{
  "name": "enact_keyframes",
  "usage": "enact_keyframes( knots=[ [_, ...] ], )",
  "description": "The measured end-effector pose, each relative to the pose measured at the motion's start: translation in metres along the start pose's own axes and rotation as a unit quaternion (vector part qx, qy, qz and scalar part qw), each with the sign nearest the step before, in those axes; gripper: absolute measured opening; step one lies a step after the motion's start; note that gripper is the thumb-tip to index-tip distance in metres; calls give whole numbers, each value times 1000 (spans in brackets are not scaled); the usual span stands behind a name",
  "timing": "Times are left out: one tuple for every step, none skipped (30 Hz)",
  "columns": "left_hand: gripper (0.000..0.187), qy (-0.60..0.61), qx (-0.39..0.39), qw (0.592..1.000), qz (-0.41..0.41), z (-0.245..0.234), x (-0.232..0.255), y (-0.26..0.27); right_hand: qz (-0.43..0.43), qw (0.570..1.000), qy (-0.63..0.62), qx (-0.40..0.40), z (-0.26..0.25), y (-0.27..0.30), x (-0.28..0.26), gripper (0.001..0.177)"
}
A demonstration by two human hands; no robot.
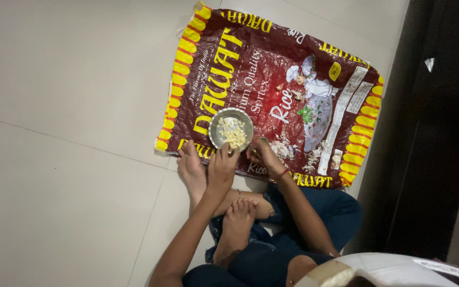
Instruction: The person sits on the floor and peels several cloves of garlic by hand, placing the peeled cloves into a metal bowl on top of a large bag.
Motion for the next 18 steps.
enact_keyframes(
  knots=[
    [29, 1, 0, 1000, 1, 0, 0, -1, 6, 999, -43, 7, -4, -4, 3, 59],
    [31, 14, 8, 1000, 6, -1, -1, 0, 13, 996, -87, 15, -11, -7, 8, 56],
    [33, 27, 17, 999, 10, -2, -2, 1, 13, 996, -87, 18, -19, -10, 12, 56],
    [33, 32, 15, 999, 13, -1, -2, 1, -11, 991, -130, 14, -27, -10, 12, 55],
    [32, 41, 0, 999, 7, 1, -2, 1, -36, 984, -171, 11, -36, -8, 11, 54],
    [31, 49, -14, 999, 4, 3, -1, 1, -37, 984, -174, 18, -50, -4, 14, 54],
    [31, 53, -15, 998, 10, 4, 1, 2, -48, 978, -197, -42, -63, 3, 15, 67],
    [33, 66, -4, 998, 14, 3, 2, 4, -61, 969, -220, -99, -75, 10, 17, 81],
    [34, 79, 7, 997, 18, 3, 5, 5, -133, 971, -197, -5, -99, 15, 12, 70],
    [34, 86, 2, 996, 28, 6, 9, 7, -206, 959, -172, 89, -125, 24, 6, 60],
    [32, 91, -1, 996, 23, 10, 13, 8, -188, 959, -160, 135, -157, 32, 6, 70],
    [29, 94, -2, 995, 18, 14, 16, 8, -172, 957, -151, 179, -188, 43, 6, 80],
    [29, 98, -5, 995, 31, 16, 24, 10, -205, 930, -213, 216, -218, 60, 11, 77],
    [30, 95, -15, 995, 33, 20, 32, 10, -241, 898, -273, 248, -242, 75, 17, 73],
    [32, 92, -25, 995, 36, 24, 40, 11, -246, 892, -280, 255, -254, 86, 28, 73],
    [32, 95, -24, 994, 45, 26, 50, 11, -205, 883, -219, 362, -271, 102, 43, 76],
    [33, 109, -13, 992, 57, 27, 60, 10, -154, 859, -158, 462, -287, 119, 58, 80],
    [35, 126, -4, 990, 70, 27, 74, 10, -155, 853, -161, 471, -292, 129, 72, 80]
  ],
)
Point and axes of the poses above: each hand's wrist, its own y-axis away from the middle knuckle, its own z-axis out of the palm, x = y × z, the point moved 4 cm from there along -y, towards the middle knuckle, and after that the axes turned 1 degree about -x, right-handed, at the moved point
